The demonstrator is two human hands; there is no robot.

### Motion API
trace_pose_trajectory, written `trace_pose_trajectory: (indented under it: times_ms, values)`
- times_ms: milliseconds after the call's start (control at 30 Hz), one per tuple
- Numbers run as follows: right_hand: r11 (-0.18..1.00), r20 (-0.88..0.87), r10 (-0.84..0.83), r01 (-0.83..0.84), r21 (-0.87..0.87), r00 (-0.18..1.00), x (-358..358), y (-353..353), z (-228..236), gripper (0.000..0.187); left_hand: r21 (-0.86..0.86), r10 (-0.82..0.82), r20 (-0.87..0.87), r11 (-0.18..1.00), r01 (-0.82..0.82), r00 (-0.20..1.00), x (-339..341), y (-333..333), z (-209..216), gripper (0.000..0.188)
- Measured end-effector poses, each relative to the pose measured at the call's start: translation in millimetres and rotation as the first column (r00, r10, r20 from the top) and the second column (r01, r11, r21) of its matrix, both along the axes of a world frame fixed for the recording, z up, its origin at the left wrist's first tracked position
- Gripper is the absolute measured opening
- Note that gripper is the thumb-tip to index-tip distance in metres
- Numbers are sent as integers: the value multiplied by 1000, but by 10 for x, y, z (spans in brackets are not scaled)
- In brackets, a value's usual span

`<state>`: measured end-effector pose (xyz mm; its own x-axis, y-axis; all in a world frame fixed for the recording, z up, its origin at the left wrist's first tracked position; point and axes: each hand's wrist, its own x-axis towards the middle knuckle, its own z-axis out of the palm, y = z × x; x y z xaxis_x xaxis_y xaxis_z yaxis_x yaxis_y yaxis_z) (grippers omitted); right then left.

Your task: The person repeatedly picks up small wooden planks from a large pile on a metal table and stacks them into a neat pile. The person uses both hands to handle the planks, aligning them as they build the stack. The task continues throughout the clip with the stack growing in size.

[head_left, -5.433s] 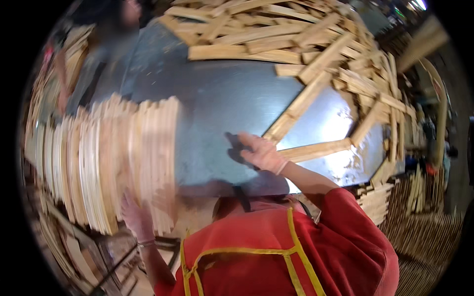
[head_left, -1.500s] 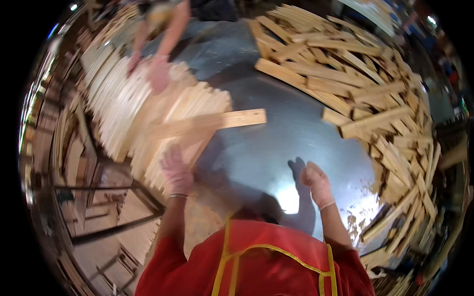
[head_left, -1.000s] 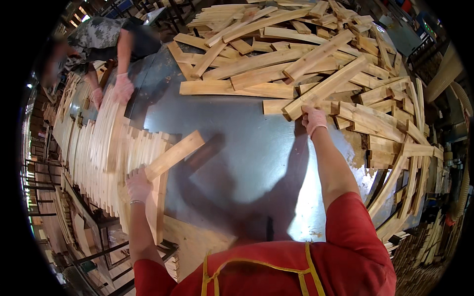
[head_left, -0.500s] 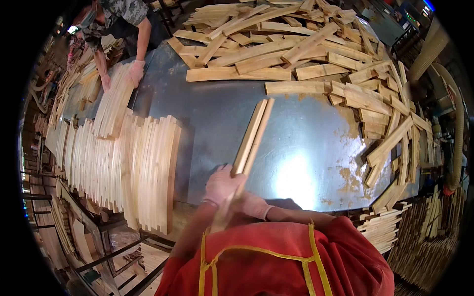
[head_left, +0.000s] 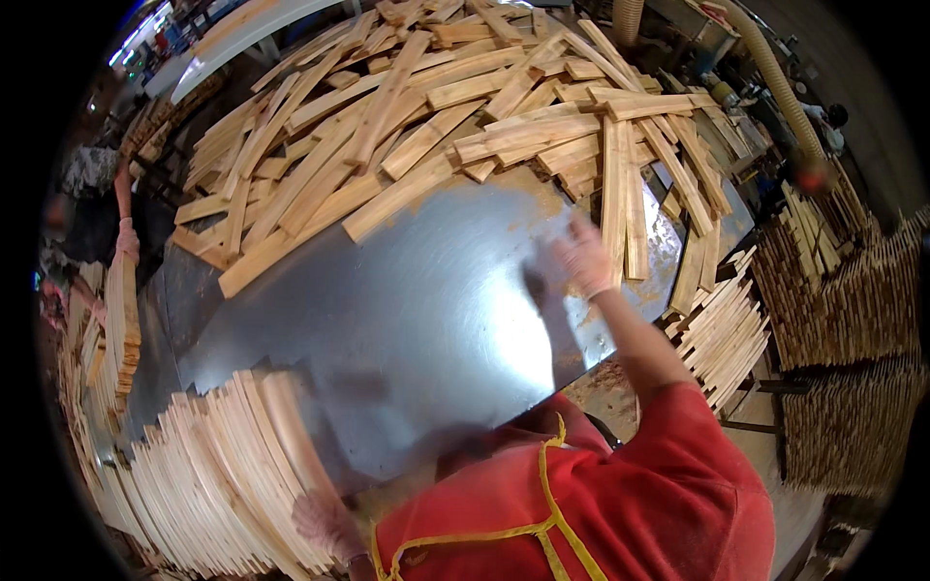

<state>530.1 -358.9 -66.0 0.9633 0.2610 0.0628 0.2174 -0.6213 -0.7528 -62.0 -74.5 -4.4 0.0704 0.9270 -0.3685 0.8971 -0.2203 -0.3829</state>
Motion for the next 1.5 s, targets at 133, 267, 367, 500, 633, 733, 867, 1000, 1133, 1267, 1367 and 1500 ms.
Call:
trace_pose_trajectory:
  times_ms: [133, 267, 367, 500, 633, 733, 867, 1000, 1133, 1267, 1367, 1500]
  values:
    - [892, -43, -440, 431, -138, 897, 1020, -808, 401, 97, 312, -102, 69, 947, 76, 992, -321, 118, -462, 91]
    - [814, -176, -548, 473, -338, 818, 1560, -1034, 372, 117, 201, -326, 484, 945, 260, 812, 333, 156, -521, 100]
    - [907, -332, -387, 290, -305, 860, 1752, -1049, 100, 121, 77, -349, 535, 927, 367, 769, 1112, -24, -705, 99]
    - [927, -171, -374, 364, -86, 912, 956, -507, 16, 106, -74, -390, 654, 820, 568, 648, 2220, -454, -469, 90]
    - [919, -304, -186, 275, 283, 935, -292, -41, -329, 119, -105, -370, 796, 694, 712, 478, 2801, -748, -544, 94]
    - [856, -558, 7, 283, 433, 830, -1280, 397, -273, 110, -245, -282, 794, 663, 707, 539, 3048, -852, -289, 98]
    - [881, -572, 434, -196, 431, 696, -2193, 726, -124, 90, -204, -458, 554, 735, 646, 696, 2911, -690, -298, 86]
    - [751, -410, 658, -515, 413, 631, -2530, 870, -49, 68, -282, -197, 603, 854, 437, 773, 2197, -379, -378, 66]
    - [816, -390, 518, -302, 494, 761, -2221, 756, -3, 58, -396, 64, 511, 902, 169, 857, 1262, -332, -131, 57]
    - [833, -88, 539, -546, -95, 838, -1670, 828, 255, 73, 302, -434, 434, 896, 327, 789, -301, -395, -704, 54]
    - [640, 57, 708, -604, -475, 704, -1491, 1005, 318, 77, 511, -460, 306, 818, 263, 834, -735, -370, -1073, 59]
    - [385, -118, 829, -710, -590, 547, -1459, 1358, 137, 65, 449, -190, 266, 892, 53, 945, -548, -242, -903, 85]
